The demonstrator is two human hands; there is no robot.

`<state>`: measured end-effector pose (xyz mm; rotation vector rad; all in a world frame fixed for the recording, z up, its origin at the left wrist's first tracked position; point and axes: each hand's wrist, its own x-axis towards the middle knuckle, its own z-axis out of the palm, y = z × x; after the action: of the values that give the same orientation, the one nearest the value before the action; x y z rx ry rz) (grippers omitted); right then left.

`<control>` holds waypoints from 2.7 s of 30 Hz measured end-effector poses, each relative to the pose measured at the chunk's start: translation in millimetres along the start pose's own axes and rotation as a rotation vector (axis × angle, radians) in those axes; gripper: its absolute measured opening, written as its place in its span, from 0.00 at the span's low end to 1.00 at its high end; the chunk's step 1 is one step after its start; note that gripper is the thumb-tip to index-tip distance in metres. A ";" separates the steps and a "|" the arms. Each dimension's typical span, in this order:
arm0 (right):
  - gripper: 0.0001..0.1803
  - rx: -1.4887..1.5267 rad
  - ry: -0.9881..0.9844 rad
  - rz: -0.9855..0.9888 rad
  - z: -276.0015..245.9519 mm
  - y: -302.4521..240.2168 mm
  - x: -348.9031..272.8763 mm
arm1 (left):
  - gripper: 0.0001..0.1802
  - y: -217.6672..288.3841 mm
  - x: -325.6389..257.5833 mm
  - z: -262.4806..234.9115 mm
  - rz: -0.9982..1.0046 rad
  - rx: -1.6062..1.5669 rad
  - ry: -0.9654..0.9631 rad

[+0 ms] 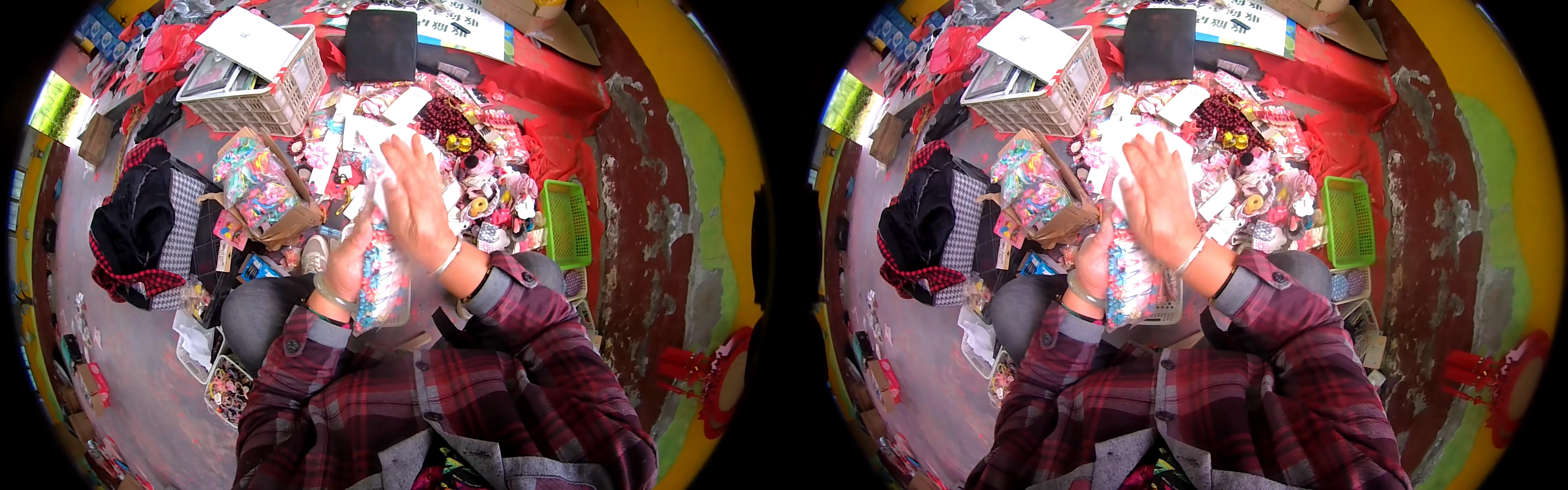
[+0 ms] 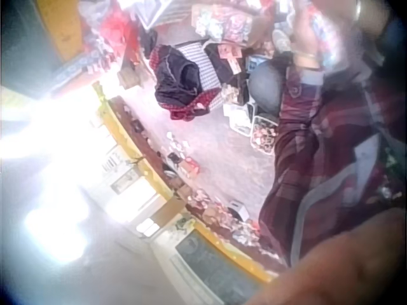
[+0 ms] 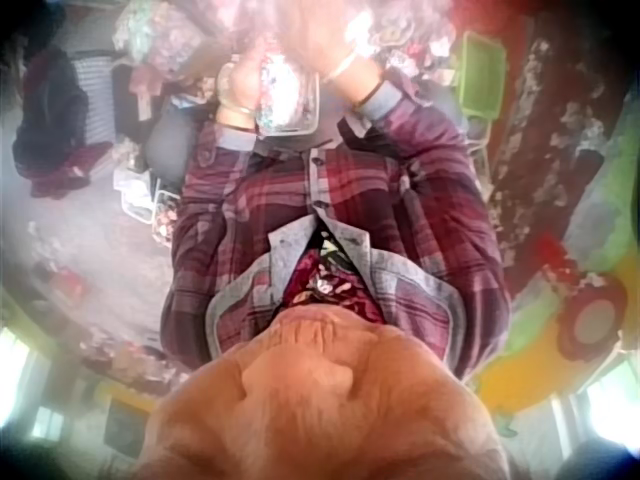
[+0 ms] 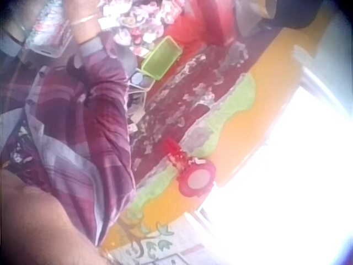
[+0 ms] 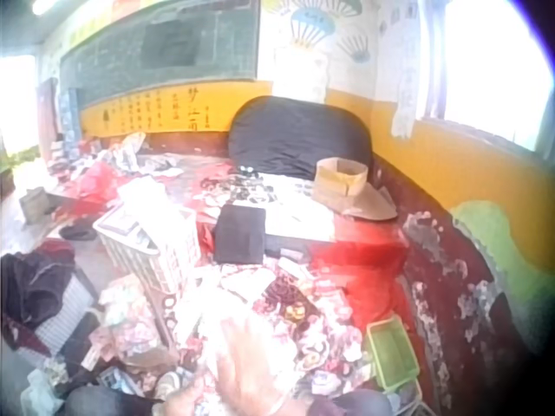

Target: The person sits on the floor and sorts through various small items, including hair accessories and packaged goods, placing them into a white plastic basket. They handle items one by one, picking them up from a pile and arranging them in the basket.

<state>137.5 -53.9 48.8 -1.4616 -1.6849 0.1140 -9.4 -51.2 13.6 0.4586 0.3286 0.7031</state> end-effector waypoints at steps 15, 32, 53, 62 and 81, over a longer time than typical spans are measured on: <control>0.28 -0.088 -0.223 -0.217 14.4 -27.2 -13.8 | 0.28 6.5 10.1 -38.1 0.261 0.308 0.141; 0.33 0.183 -0.488 -0.249 19.2 -52.9 -69.2 | 0.39 48.4 8.4 -3.9 -0.028 -0.362 -0.135; 0.35 0.227 -0.541 -0.221 19.9 -59.6 -73.3 | 0.39 52.8 10.7 -39.7 0.130 -0.322 -0.090; 0.28 -0.048 -0.178 -0.031 18.2 -8.3 -6.7 | 0.30 5.2 17.3 -25.6 0.024 -0.255 -0.057; 0.32 0.091 -0.372 -0.214 20.3 -38.6 -37.2 | 0.32 19.7 12.3 -57.8 0.245 -0.284 -0.177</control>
<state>92.3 -87.6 38.5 -1.2363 -2.0962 0.3581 -36.5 -12.8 -27.3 0.2895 0.0032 0.9254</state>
